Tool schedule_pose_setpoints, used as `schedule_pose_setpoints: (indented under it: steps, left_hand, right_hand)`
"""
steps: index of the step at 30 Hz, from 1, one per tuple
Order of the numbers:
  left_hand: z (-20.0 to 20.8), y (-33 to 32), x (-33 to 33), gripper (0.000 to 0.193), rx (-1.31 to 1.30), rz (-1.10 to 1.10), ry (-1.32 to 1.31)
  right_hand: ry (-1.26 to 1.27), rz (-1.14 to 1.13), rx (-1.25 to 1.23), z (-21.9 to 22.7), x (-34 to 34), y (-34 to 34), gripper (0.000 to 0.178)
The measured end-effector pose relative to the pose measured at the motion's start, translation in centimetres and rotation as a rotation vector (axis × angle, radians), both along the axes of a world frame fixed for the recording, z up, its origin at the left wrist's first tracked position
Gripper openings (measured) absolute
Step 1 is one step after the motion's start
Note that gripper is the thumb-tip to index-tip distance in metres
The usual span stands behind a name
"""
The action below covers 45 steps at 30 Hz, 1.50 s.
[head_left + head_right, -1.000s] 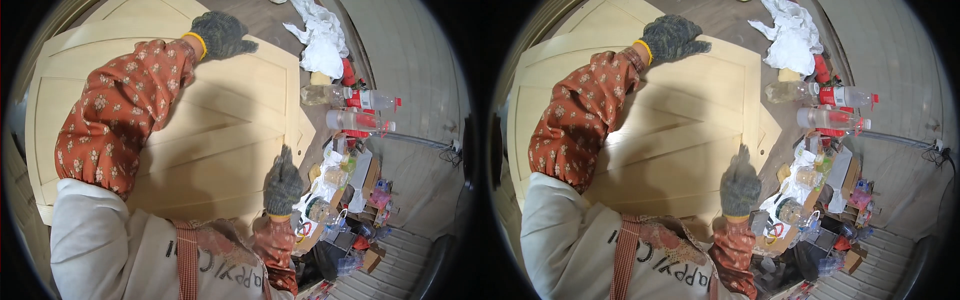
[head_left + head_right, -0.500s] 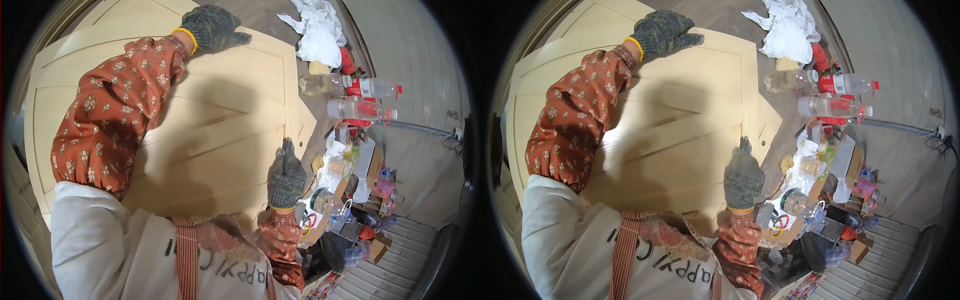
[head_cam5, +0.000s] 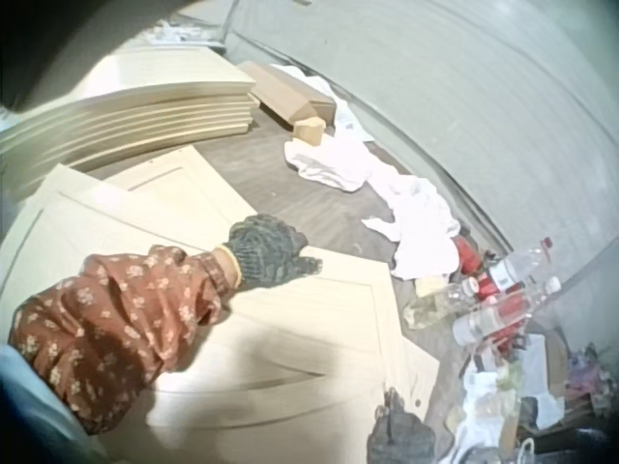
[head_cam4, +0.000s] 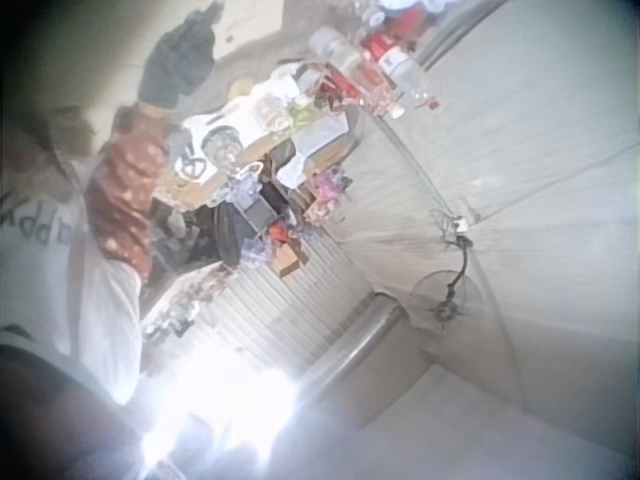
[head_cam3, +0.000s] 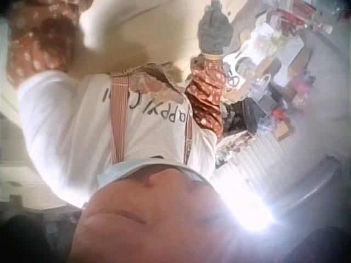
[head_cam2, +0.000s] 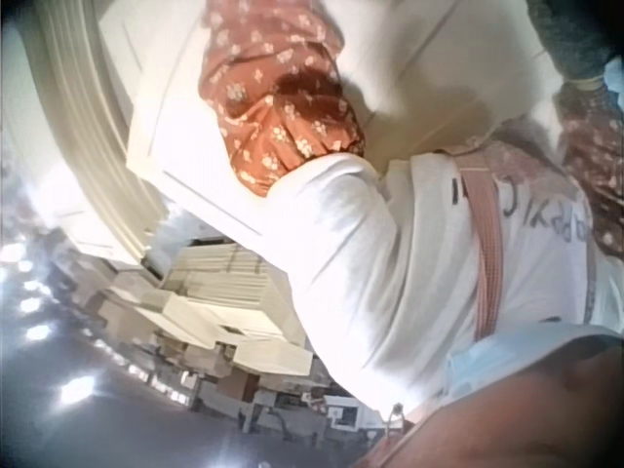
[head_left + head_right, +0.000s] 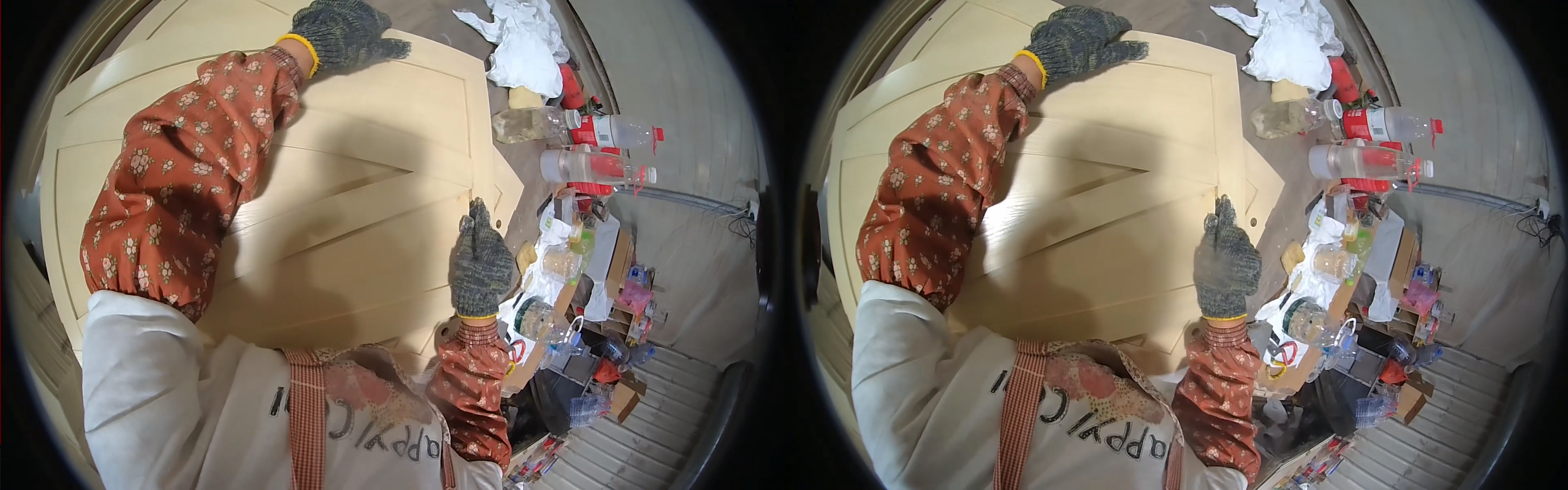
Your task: The person scrapes the seams of wooden panels with a blade, wipes them with a cloth, and applies wood filler to the joints using a small spatula.
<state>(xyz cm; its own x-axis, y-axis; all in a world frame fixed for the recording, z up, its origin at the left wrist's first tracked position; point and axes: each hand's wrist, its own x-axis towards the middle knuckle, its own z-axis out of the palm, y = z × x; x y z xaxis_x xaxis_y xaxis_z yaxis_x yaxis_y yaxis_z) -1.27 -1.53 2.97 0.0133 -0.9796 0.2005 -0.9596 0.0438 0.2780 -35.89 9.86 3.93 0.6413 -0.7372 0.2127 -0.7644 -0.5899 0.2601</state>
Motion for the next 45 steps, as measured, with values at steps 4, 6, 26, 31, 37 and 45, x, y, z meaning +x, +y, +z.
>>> schedule_pose_setpoints:
  steps: [4,6,26,31,37,45]
  left_hand:
    - [0.0,-0.1,0.2,0.061,0.005,0.018,-0.013]
    - [-0.1,0.0,0.2,0.061,0.044,-0.011,0.002]
    - [-0.6,-0.1,0.3,0.061,-0.034,0.045,0.000]
    - [0.2,-0.2,0.3,0.061,0.055,0.029,0.000]
    - [-0.1,0.3,0.2,0.062,0.004,0.056,0.003]
    - [0.1,0.1,0.3,0.063,0.032,0.032,0.035]
  right_hand:
    - [-0.289,-0.353,0.356,-0.9,-0.4,-0.7,0.036]
    - [-0.100,-0.112,0.126,-0.9,-0.5,-0.8,0.038]
    - [0.039,-0.011,-0.001,-0.9,-0.1,-1.7,0.036]
    - [-0.032,0.051,0.098,-0.5,0.2,-2.0,0.044]
    - [0.149,-0.005,-0.079,-0.3,1.0,-1.5,0.040]
    - [0.092,0.060,-0.076,0.2,1.3,-1.2,0.038]
